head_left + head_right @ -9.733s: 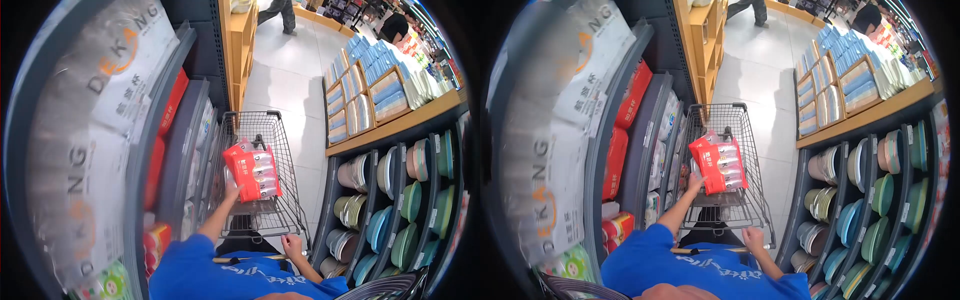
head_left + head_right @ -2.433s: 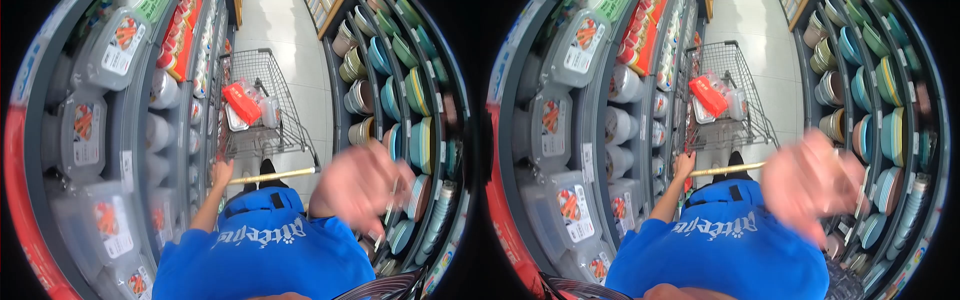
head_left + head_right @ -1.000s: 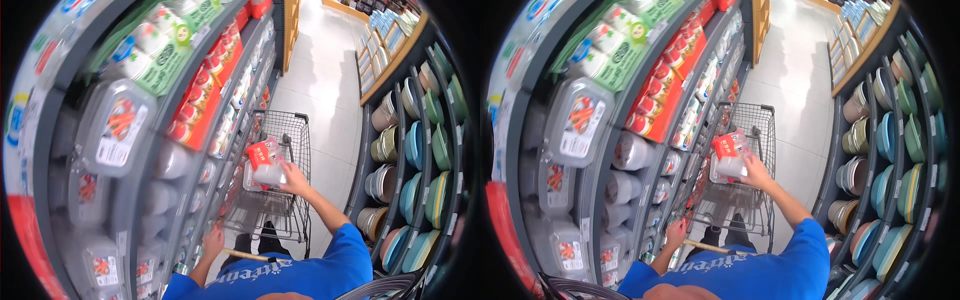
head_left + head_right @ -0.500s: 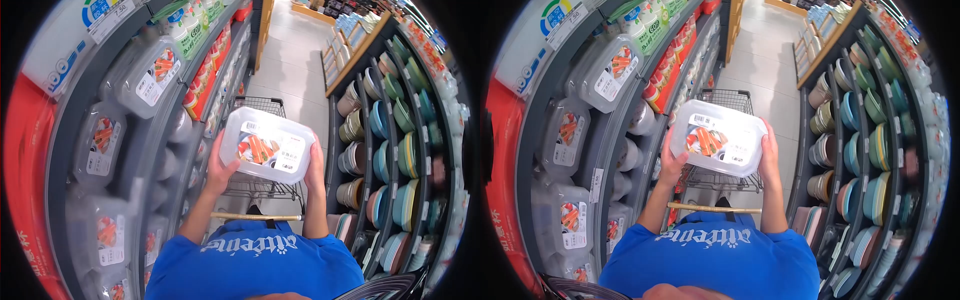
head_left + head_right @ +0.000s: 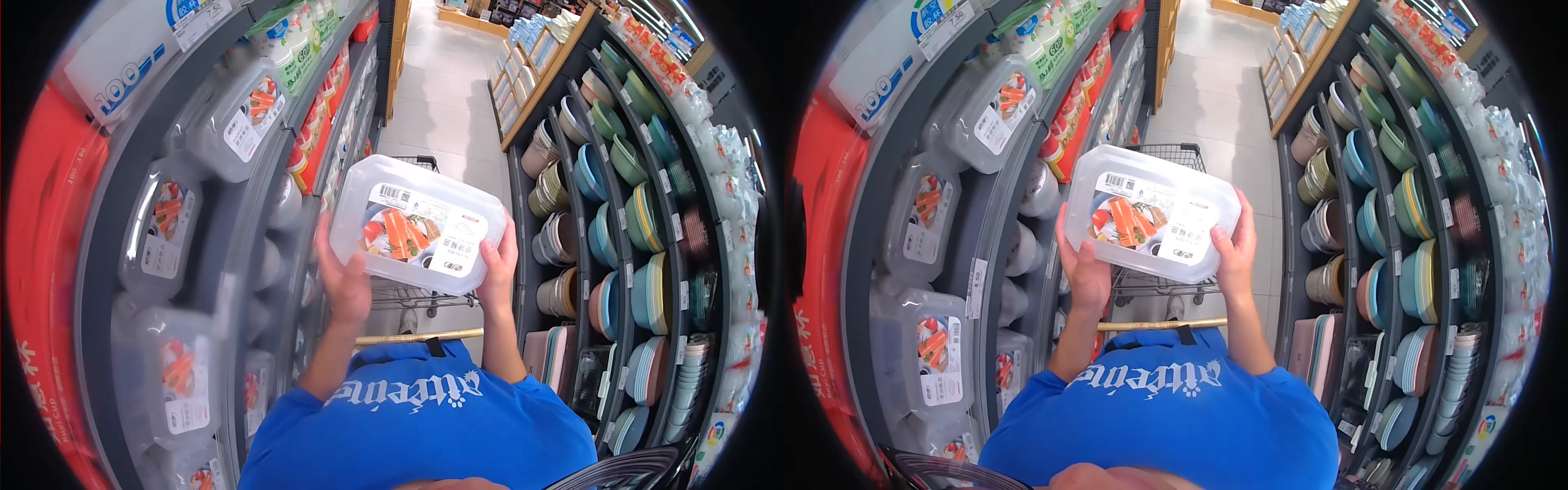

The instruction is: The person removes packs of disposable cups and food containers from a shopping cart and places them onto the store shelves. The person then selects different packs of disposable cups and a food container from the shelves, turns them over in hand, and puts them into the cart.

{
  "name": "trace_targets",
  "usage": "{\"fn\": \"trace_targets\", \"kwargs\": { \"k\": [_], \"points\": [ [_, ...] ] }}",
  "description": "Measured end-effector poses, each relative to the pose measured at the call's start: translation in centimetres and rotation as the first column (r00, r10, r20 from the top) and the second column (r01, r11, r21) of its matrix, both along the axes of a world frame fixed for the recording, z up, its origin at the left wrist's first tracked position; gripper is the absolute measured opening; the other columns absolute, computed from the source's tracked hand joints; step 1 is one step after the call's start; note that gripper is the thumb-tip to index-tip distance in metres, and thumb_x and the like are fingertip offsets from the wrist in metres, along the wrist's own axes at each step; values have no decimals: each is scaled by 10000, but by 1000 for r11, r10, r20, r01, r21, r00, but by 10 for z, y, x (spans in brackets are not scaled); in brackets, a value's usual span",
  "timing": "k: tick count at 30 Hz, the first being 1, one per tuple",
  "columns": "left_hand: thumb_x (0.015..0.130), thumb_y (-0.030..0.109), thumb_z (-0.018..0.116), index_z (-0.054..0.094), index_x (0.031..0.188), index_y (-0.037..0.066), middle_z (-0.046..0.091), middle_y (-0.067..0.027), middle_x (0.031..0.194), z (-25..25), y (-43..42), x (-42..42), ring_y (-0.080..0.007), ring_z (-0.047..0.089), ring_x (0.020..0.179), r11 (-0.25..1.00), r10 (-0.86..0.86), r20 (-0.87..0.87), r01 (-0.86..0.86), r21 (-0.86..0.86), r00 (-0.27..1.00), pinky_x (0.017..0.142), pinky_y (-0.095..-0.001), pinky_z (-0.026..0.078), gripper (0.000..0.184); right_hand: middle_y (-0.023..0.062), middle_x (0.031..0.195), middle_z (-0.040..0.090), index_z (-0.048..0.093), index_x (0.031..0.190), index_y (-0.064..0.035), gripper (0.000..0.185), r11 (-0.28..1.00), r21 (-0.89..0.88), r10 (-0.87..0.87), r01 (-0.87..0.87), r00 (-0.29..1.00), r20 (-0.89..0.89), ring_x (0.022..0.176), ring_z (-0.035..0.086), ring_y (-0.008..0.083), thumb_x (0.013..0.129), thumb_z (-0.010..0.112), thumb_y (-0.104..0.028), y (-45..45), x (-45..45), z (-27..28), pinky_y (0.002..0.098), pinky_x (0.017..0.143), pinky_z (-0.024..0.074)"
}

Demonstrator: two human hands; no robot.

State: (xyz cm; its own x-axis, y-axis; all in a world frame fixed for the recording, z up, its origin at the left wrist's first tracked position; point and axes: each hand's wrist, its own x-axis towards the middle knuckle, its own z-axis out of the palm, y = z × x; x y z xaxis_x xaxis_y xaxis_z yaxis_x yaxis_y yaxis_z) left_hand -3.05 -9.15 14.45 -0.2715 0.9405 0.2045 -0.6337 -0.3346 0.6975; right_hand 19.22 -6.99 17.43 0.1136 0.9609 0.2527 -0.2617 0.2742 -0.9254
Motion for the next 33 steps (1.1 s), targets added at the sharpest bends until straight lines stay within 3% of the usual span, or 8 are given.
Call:
{"fn": "trace_targets", "kwargs": {
  "k": [2, 5, 8, 13, 17, 20, 24, 33],
  "points": [
    [921, 274, 747, 164, 1573, 26, 331, -169, 1561, 0, -7, 16, -271, 398, 1423, 999, -42, 227, 48, -23, 973, 1183, -425, 329, 909, 188, 1461, 446, 300, 1528, 17, 774, 996, 11, -87, 88, 993, -77, 1371, 436, 270, 896, 667, -237, -1, -17, 1, 397, 1153, 339],
    [911, 237, 750, 211, 1550, 31, 391, -148, 1513, -29, -20, 42, -249, 426, 1396, 995, -95, -142, 88, -56, 985, 1174, -405, 333, 861, 192, 1529, 350, 197, 1577, -19, 866, 985, -41, -172, 167, 965, -198, 1424, 366, 293, 893, 676, -249, -19, -48, -20, 419, 1188, 282],
    [885, 168, 745, 276, 1510, 31, 467, -121, 1435, -18, -27, 42, -222, 473, 1342, 970, -228, -142, 211, -123, 963, 1148, -387, 359, 794, 186, 1536, 341, 166, 1588, -27, 891, 992, -42, -124, 119, 979, -159, 1427, 364, 298, 905, 682, -272, -42, -67, -37, 429, 1198, 266],
    [728, 128, 809, 341, 1512, 13, 439, -144, 1482, 13, -11, -25, -237, 505, 1314, 929, -361, -312, 309, -205, 879, 1110, -372, 399, 920, 195, 1583, 304, 148, 1597, -20, 980, 992, 38, 125, -120, 964, -235, 1427, 382, 307, 920, 667, -501, -18, -24, -24, 444, 1170, 330],
    [697, 110, 807, 458, 1469, 26, 366, -167, 1578, 46, 6, -61, -261, 567, 1271, 946, -297, -574, 317, -68, 763, 1085, -391, 437, 852, 184, 1541, 394, 298, 1552, 15, 914, 934, -16, 356, -356, 930, 95, 1398, 434, 286, 912, 689, -507, 3, 16, 10, 420, 1152, 357],
    [701, 93, 795, 494, 1440, 29, 370, -175, 1578, 57, 16, -54, -266, 602, 1231, 953, -303, -441, 260, -158, 845, 1061, -392, 464, 801, 170, 1500, 448, 313, 1543, 21, 879, 882, -207, 445, -424, 892, 72, 1383, 452, 259, 920, 687, -473, 5, 20, -2, 402, 1151, 357],
    [890, 197, 718, 396, 1493, 8, 378, -191, 1565, 48, 21, -40, -264, 528, 1322, 967, -214, -130, 191, -166, 968, 1102, -383, 425, 709, 161, 1433, 503, 355, 1507, 21, 672, 922, -161, 339, -353, 935, -107, 1315, 516, 221, 1003, 587, -358, 5, 17, -9, 350, 1099, 414],
    [1019, 401, 594, 271, 1539, 2, 462, -117, 1486, 5, -7, -16, -209, 473, 1372, 976, -206, -358, 168, -135, 911, 1132, -385, 384, 731, 177, 1455, 500, 344, 1512, 8, 647, 989, -21, 141, -145, 979, -145, 1315, 536, 256, 1064, 457, -445, 16, 27, 8, 390, 1104, 435]
  ]
}}
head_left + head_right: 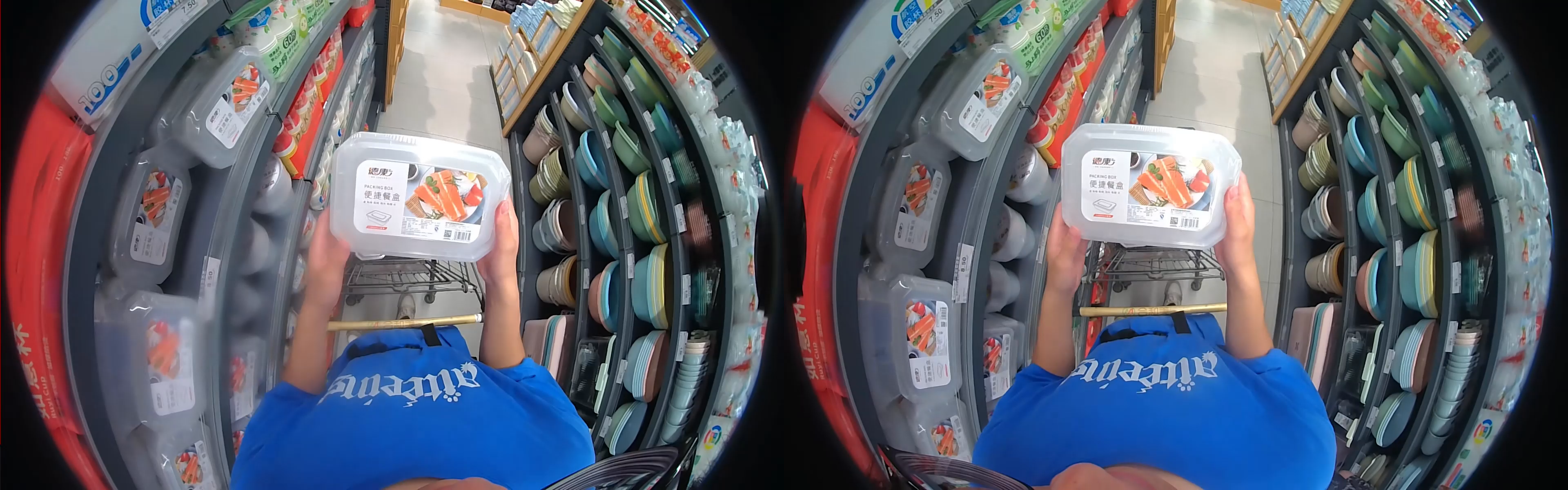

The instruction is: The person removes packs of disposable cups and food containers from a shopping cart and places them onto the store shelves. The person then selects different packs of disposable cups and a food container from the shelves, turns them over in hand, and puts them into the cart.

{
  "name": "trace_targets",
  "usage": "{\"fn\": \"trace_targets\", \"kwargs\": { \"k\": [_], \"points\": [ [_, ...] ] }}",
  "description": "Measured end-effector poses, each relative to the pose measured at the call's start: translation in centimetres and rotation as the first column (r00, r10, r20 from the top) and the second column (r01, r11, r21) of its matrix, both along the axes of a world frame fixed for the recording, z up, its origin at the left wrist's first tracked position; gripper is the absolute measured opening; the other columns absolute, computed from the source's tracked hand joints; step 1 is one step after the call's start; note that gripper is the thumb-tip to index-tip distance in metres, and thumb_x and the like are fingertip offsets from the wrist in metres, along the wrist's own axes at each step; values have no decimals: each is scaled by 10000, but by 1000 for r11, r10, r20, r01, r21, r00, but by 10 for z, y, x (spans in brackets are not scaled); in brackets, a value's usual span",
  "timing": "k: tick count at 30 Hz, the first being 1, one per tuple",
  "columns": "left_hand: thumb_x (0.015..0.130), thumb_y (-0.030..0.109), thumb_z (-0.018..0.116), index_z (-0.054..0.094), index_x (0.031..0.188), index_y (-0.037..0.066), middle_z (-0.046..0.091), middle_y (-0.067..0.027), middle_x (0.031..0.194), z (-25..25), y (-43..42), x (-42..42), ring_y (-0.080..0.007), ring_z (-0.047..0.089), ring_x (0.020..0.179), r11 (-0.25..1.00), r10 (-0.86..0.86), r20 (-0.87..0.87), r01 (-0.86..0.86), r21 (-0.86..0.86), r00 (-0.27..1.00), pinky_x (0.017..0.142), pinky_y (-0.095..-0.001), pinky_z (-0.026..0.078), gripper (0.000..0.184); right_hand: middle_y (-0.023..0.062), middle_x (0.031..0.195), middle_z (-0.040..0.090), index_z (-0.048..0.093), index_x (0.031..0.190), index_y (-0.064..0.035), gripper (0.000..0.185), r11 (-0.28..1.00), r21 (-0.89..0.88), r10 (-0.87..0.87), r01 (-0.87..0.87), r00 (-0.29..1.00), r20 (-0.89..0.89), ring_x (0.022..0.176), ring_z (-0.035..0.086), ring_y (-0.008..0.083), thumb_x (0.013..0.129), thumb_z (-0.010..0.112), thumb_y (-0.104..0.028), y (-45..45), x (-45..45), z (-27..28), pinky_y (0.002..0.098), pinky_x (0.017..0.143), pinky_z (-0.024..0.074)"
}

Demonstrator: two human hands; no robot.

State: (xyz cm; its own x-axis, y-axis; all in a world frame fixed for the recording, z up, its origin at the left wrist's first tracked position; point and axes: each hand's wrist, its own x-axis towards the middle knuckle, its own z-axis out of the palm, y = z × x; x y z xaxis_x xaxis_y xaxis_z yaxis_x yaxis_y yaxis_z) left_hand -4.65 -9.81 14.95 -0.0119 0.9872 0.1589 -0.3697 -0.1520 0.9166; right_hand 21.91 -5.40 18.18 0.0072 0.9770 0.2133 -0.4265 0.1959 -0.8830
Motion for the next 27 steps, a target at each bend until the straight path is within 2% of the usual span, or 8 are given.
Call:
{"fn": "trace_targets", "kwargs": {
  "k": [2, 5, 16, 23, 27],
  "points": [
    [1012, 394, 612, 272, 1540, 3, 465, -114, 1484, -2, 0, 1, -205, 476, 1367, 999, 15, -16, -14, 36, 1000, 1129, -387, 387, 740, 175, 1453, 505, 348, 1511, 7, 619, 1000, 19, -15, 16, 1000, -18, 1318, 533, 262, 1083, 413, -436, -1, -2, 2, 398, 1112, 425],
    [1004, 393, 630, 276, 1539, 4, 469, -112, 1478, 5, -2, 4, -201, 481, 1359, 998, 23, 37, -25, 60, 999, 1126, -393, 390, 750, 167, 1404, 526, 338, 1488, 30, 613, 999, -18, -42, 41, 996, -82, 1297, 536, 224, 1073, 454, -406, -3, -4, 3, 355, 1087, 437],
    [1013, 421, 604, 299, 1505, -11, 484, -127, 1440, 4, -3, 10, -213, 490, 1334, 990, 42, 67, -50, 129, 997, 1121, -403, 382, 723, 171, 1382, 547, 379, 1467, 41, 622, 1000, -16, -17, 16, 1000, -16, 1261, 559, 215, 1080, 419, -444, -4, -3, 6, 351, 1066, 449],
    [1004, 414, 621, 303, 1492, -1, 479, -122, 1438, 8, -4, 15, -212, 485, 1337, 994, 26, 90, -36, 107, 996, 1125, -404, 376, 715, 177, 1399, 541, 368, 1485, 49, 648, 998, -34, -49, 49, 999, -13, 1275, 554, 225, 1079, 415, -454, -8, -1, 10, 356, 1079, 440],
    [999, 413, 628, 302, 1496, 9, 478, -120, 1439, 9, -4, 15, -214, 478, 1345, 995, 19, 97, -28, 94, 995, 1134, -408, 364, 719, 198, 1362, 579, 435, 1426, 48, 608, 995, -23, -100, 100, 995, -11, 1209, 617, 256, 1093, 377, -456, -7, -1, 7, 386, 1029, 503]
  ]
}}
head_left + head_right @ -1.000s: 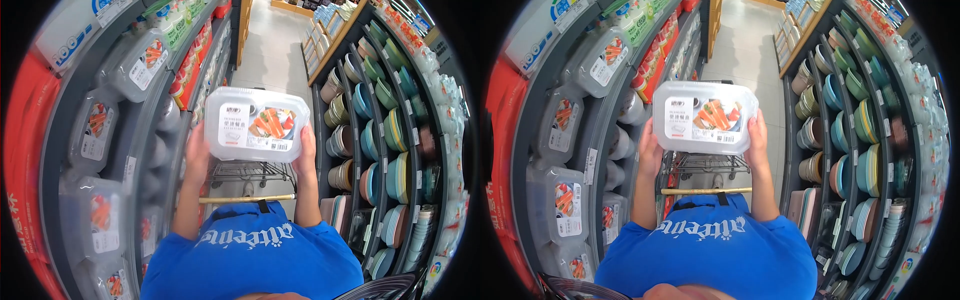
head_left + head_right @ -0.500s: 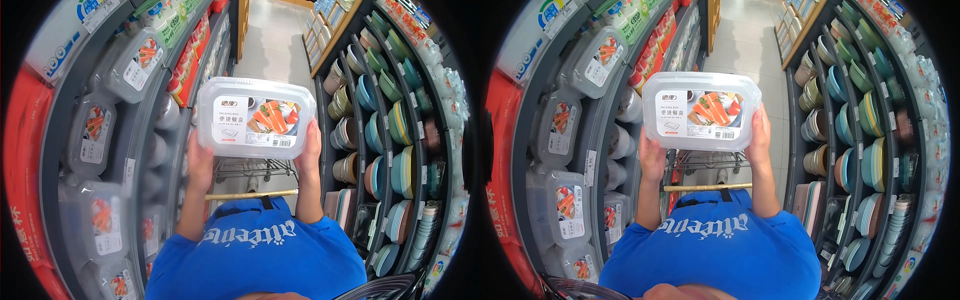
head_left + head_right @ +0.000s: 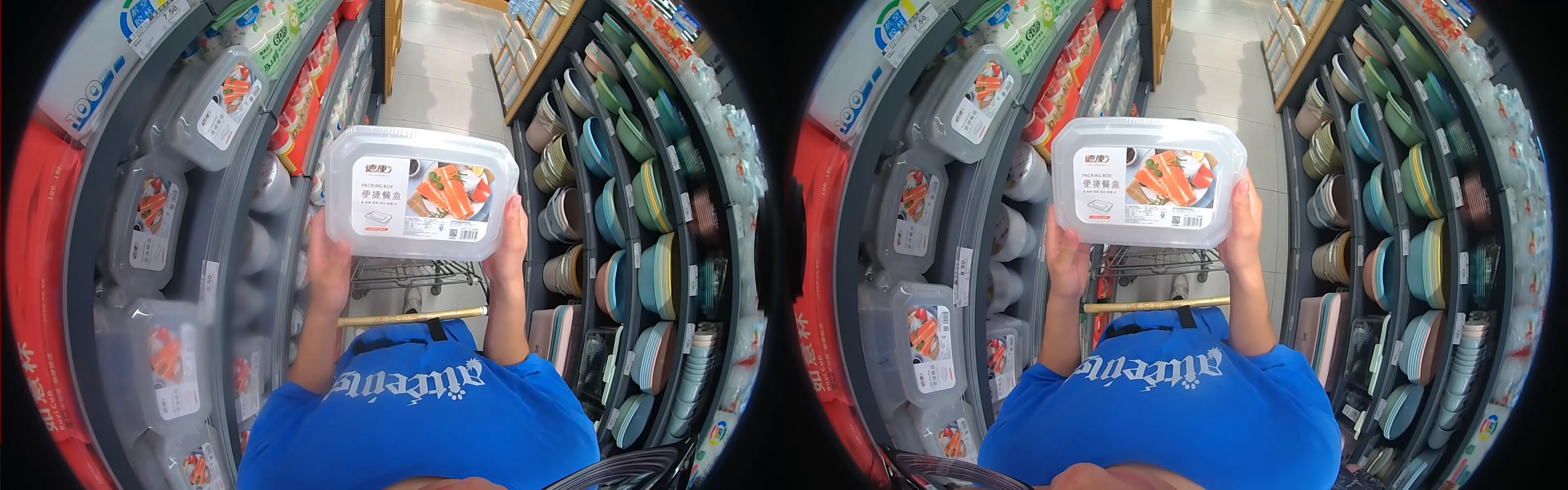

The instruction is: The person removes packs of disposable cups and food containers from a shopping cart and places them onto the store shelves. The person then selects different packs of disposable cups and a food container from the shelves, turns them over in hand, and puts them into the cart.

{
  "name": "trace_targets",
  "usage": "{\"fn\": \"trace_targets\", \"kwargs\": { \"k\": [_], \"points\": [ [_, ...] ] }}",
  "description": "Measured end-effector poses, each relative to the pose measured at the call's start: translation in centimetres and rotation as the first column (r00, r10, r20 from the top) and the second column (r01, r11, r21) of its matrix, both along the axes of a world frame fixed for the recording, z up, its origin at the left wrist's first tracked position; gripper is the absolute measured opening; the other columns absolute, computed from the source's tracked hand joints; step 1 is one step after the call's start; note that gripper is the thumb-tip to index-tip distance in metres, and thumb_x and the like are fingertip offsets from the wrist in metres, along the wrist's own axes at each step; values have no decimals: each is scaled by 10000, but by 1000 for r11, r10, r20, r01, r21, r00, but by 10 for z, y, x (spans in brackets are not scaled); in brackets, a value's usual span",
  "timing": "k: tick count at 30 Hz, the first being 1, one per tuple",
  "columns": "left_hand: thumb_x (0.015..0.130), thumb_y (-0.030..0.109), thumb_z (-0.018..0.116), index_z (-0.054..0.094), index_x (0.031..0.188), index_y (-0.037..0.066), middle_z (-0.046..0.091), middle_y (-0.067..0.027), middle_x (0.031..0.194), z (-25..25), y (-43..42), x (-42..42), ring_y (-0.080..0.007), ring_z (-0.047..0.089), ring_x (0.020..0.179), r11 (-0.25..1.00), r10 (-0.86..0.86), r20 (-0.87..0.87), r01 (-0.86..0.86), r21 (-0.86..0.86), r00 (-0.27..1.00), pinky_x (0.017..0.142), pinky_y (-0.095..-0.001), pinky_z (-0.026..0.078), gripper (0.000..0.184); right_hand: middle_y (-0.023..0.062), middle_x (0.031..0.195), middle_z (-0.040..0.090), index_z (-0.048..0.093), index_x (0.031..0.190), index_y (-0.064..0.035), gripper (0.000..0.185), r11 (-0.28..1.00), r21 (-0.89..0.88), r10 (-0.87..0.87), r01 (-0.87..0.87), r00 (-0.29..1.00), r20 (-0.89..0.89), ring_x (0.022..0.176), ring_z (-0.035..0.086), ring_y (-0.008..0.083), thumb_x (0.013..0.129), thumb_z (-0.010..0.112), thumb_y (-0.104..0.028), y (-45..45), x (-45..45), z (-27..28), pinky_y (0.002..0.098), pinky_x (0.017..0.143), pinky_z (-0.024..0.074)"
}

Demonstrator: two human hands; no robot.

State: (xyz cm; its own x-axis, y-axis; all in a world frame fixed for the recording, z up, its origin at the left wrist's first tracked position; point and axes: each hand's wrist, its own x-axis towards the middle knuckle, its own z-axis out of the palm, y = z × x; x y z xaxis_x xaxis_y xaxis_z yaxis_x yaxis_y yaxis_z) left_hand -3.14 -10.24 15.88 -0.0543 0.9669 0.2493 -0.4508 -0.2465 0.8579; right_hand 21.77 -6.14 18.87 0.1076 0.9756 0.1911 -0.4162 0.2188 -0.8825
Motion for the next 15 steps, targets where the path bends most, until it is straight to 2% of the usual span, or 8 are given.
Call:
{"fn": "trace_targets", "kwargs": {
  "k": [15],
  "points": [
    [1004, 408, 618, 259, 1538, 18, 443, -123, 1497, -6, 0, 2, -228, 439, 1391, 999, 28, 31, -27, -28, 999, 1173, -413, 319, 753, 189, 1354, 582, 431, 1433, 46, 593, 1000, -5, -21, 21, 1000, 0, 1213, 612, 252, 1098, 373, -440, 1, -5, 2, 386, 1036, 497]
  ]
}}
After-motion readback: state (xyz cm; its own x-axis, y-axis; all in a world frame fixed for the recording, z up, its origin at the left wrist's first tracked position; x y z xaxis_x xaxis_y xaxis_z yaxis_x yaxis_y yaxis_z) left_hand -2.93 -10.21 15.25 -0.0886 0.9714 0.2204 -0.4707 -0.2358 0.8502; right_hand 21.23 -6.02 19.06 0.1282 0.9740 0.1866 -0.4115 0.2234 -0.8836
